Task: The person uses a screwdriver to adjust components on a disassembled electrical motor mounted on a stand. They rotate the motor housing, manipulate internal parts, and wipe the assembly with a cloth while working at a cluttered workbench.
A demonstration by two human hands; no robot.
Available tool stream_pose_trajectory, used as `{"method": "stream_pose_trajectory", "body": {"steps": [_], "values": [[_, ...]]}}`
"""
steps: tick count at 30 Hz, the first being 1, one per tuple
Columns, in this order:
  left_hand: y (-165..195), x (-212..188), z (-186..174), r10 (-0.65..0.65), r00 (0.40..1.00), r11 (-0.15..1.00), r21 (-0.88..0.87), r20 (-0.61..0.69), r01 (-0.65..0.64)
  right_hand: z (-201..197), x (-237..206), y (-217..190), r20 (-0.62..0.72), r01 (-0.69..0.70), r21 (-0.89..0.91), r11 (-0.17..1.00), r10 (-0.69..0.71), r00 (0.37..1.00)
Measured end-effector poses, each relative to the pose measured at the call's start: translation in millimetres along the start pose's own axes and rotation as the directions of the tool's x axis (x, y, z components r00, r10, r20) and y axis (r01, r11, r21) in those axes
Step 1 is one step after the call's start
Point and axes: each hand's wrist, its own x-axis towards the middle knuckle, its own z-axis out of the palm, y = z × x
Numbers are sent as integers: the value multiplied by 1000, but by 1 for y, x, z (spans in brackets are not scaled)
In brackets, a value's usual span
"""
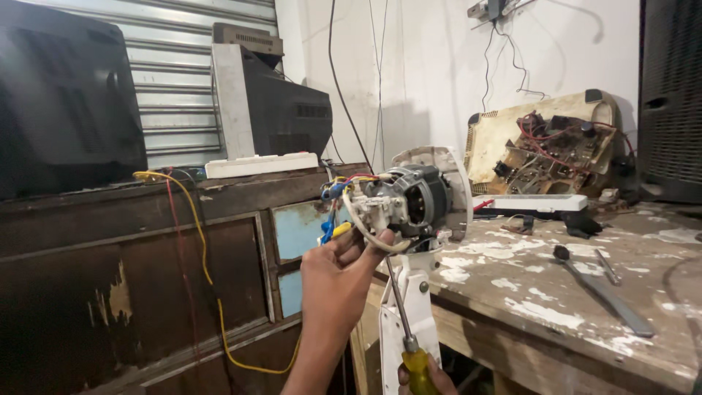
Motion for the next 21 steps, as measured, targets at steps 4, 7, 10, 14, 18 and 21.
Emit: {"method": "stream_pose_trajectory", "body": {"steps": [4, 7, 10, 14, 18, 21], "values": [[-2, -2, -1, -5, 1000, 999, 53, -10, 5, -8, -7, 9, -252, 13, -179, 984, -59, 966], [-7, -3, -1, 14, 1000, 1000, -14, -23, -14, -17, -24, 24, 73, 425, -492, 760, -451, 890], [-14, -6, -3, 44, 997, 999, -10, -57, -45, -12, -42, 39, -18, 584, -551, 596, -709, 705], [-26, -8, -6, 106, 993, 975, -192, -56, -115, 11, -52, 53, -165, 439, -777, 452, -818, 551], [-33, -10, -8, -32, 997, 957, -289, -66, 12, 35, -50, 62, -121, 391, -876, 284, -912, 391], [-33, -8, -9, -50, 997, 955, -296, -62, 29, 47, -52, 65, 28, 359, -929, 94, -947, 320]]}}
